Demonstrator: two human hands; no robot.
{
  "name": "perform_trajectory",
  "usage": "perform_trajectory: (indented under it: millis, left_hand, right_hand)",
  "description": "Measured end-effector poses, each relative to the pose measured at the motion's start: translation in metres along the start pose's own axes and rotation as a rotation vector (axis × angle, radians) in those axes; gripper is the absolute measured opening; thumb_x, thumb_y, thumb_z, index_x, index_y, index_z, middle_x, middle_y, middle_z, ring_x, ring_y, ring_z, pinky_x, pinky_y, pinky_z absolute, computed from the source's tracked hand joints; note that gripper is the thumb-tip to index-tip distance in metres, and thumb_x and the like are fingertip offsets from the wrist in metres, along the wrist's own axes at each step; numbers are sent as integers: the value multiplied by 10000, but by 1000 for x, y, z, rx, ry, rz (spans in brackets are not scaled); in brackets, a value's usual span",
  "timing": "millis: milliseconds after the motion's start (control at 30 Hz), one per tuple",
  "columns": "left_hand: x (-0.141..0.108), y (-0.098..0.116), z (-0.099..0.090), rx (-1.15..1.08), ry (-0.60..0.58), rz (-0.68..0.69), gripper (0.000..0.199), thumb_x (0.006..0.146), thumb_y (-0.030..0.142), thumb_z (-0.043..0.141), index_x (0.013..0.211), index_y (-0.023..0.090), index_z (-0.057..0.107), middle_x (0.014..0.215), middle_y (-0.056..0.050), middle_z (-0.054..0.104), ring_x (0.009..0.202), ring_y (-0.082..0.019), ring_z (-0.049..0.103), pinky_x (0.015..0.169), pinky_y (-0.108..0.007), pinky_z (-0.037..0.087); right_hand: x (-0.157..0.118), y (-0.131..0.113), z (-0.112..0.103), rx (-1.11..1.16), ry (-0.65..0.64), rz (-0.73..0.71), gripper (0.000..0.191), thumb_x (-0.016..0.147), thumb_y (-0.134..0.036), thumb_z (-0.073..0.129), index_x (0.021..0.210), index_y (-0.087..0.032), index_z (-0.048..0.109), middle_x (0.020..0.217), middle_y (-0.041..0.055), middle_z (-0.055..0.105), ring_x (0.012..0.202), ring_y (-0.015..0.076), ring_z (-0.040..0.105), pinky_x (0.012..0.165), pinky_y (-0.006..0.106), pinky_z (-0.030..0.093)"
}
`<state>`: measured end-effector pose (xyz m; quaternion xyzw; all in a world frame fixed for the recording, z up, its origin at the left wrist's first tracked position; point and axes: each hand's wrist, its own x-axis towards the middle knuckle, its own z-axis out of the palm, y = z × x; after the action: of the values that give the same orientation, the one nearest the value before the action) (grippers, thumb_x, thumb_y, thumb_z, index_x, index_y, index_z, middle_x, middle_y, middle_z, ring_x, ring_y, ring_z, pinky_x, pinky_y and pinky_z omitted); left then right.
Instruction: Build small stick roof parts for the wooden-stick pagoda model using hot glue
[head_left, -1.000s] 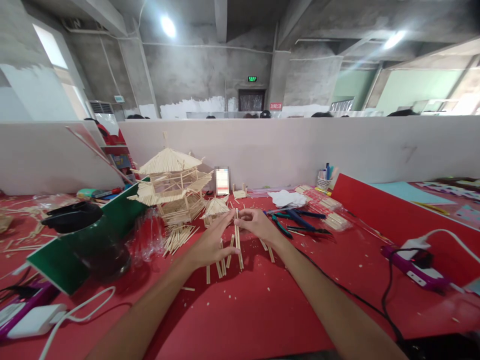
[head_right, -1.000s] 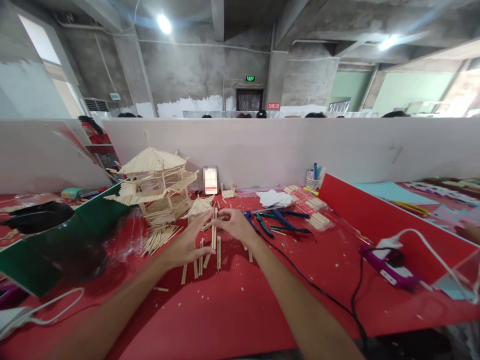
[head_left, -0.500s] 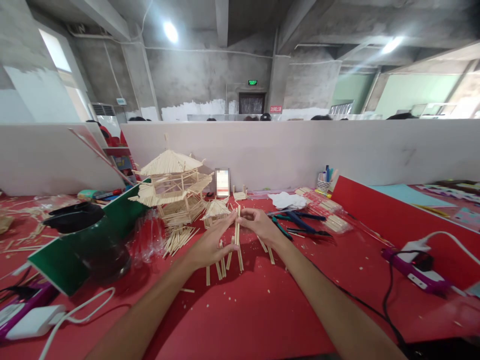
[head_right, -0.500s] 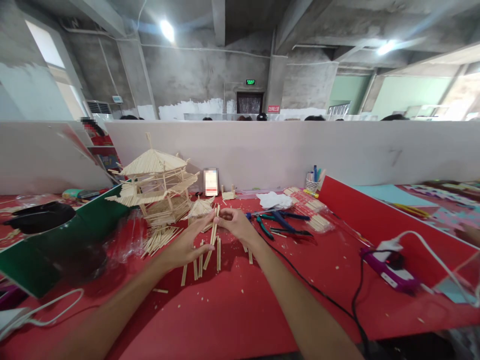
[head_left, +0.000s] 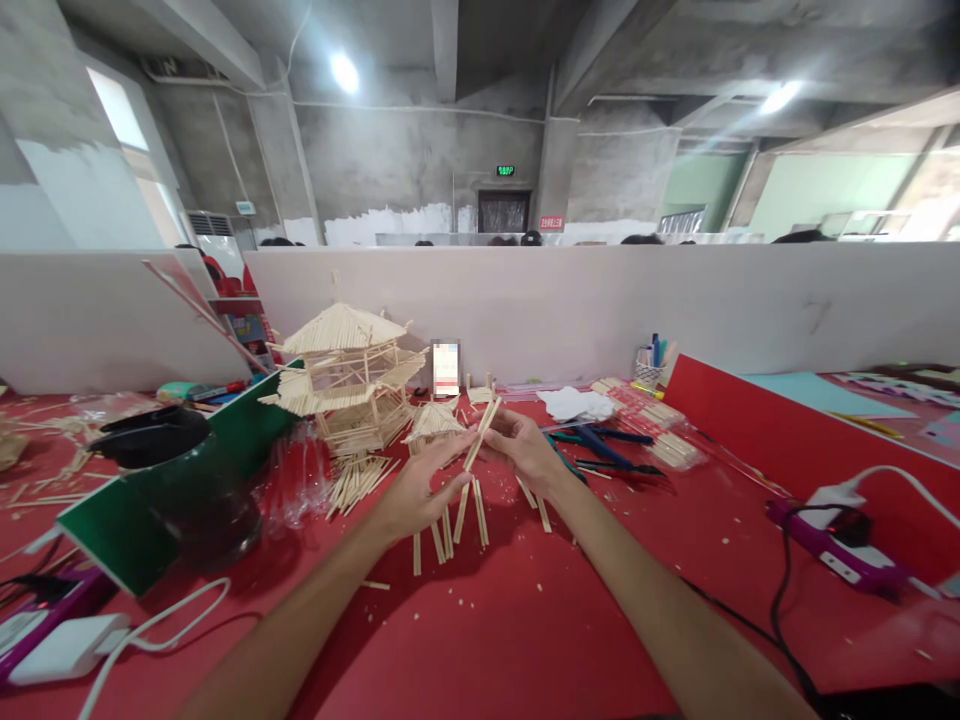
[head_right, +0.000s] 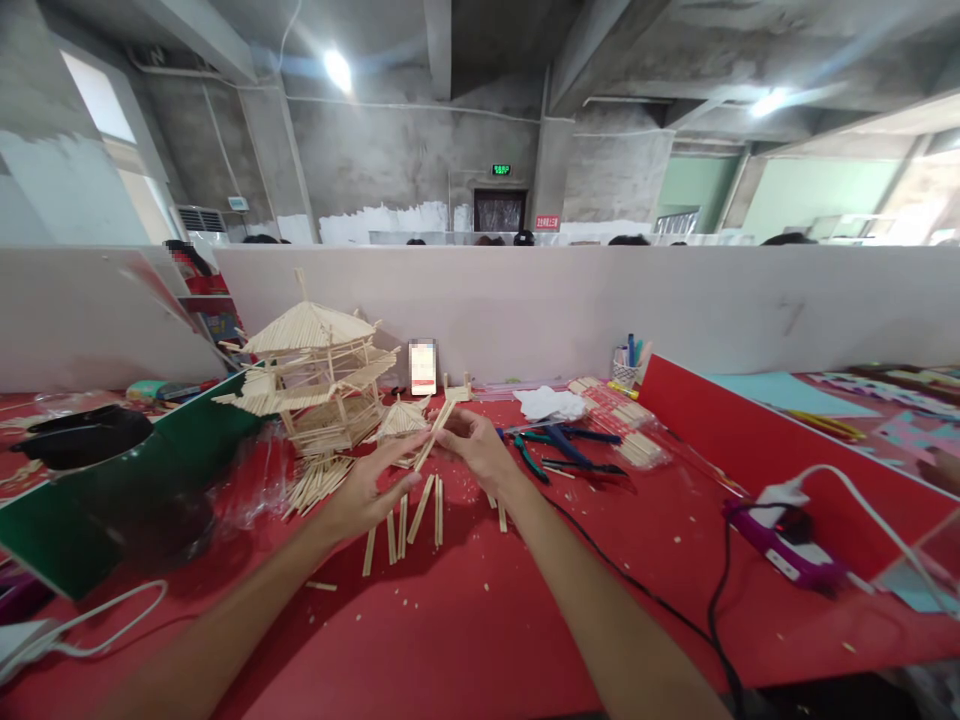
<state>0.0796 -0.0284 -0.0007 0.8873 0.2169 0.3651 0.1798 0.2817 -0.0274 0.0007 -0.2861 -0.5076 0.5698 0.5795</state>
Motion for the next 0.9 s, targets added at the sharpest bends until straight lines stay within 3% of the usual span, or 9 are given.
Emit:
perform_trajectory:
  millis: [200,300,433,633,900]
  left_hand:
    - [2,8,3,-148,72,-110,507,928,356,579,1413,231,504,1418,-99,566,1268,-287,553,1078,-422,442]
    - [5,10,6,-201,108,-164,467,914,363,600,1350,201,559,1278,-104,664,1118,-268,646,983,-401,512]
    - [7,11,6,-111,176,-180,303,919,364,584,1145,193,690,1086,-83,740,946,-230,688,859,-361,556]
    - [7,8,4,-12,258,-129,239,912,327,606,1066,189,725,1051,-79,752,909,-200,698,804,-304,560]
    - [5,3,3,163,305,56,202,937,300,591,1054,221,736,959,-51,765,869,-180,700,817,-301,554]
  right_hand:
    - [1,1,0,-15,61,-42,425,568,-436,881,849,-203,663,868,12,688,814,190,671,763,342,588]
    - [0,-1,1,-67,50,-98,400,581,-448,876,813,-203,663,801,8,684,771,187,669,732,331,582]
    - [-1,-2,1,-127,-24,-190,377,592,-438,878,797,-198,671,692,-11,671,618,146,624,637,296,554]
    - [-3,-6,-5,-193,-58,-325,291,648,-379,869,821,-204,715,738,4,708,614,131,616,597,254,514]
    - [-4,-6,-12,-307,-49,-419,264,654,-402,866,787,-221,727,716,10,723,631,146,624,619,261,500]
